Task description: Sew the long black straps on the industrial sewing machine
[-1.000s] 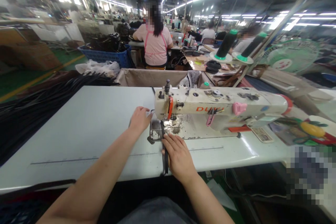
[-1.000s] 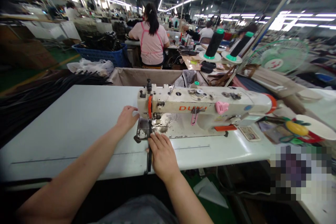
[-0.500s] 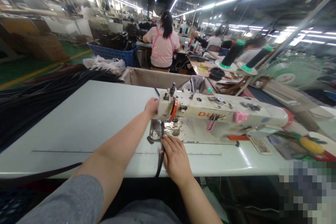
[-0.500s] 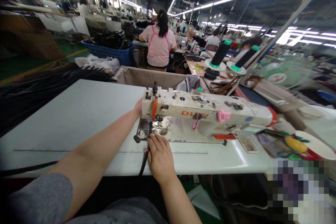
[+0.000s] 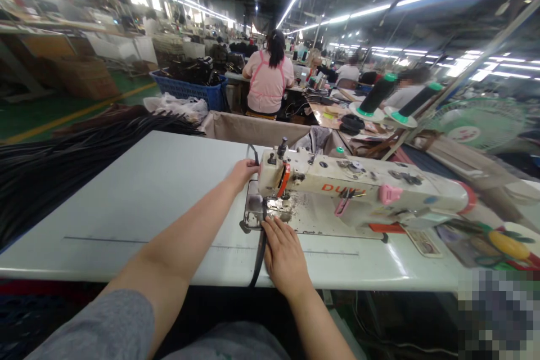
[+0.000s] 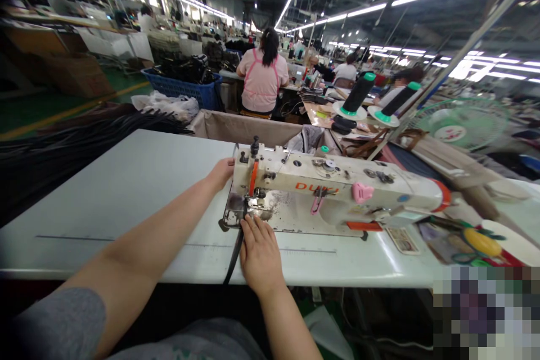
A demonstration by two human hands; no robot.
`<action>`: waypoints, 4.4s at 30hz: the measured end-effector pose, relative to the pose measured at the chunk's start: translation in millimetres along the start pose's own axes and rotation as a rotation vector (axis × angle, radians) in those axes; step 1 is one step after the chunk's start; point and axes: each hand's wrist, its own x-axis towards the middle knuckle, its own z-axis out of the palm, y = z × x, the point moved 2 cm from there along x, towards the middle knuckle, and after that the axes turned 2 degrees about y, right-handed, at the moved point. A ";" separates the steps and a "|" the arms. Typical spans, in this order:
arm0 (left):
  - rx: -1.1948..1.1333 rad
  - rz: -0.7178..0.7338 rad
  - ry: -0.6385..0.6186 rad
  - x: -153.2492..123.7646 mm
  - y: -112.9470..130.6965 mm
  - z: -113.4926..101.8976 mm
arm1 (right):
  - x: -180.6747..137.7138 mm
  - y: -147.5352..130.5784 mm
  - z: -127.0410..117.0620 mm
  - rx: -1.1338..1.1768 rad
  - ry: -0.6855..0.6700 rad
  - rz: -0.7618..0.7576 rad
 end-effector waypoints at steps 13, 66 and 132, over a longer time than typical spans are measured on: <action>-0.341 -0.057 0.070 -106.6 -4.5 -53.9 | -18.6 63.2 -52.2 0.137 0.723 0.587; -0.028 -0.079 0.055 -229.0 -7.8 -54.0 | 28.9 -50.3 -9.5 0.209 -0.239 0.443; -0.402 -0.156 0.170 -182.8 3.6 -90.5 | 10.9 -20.4 -11.2 0.382 -0.035 0.585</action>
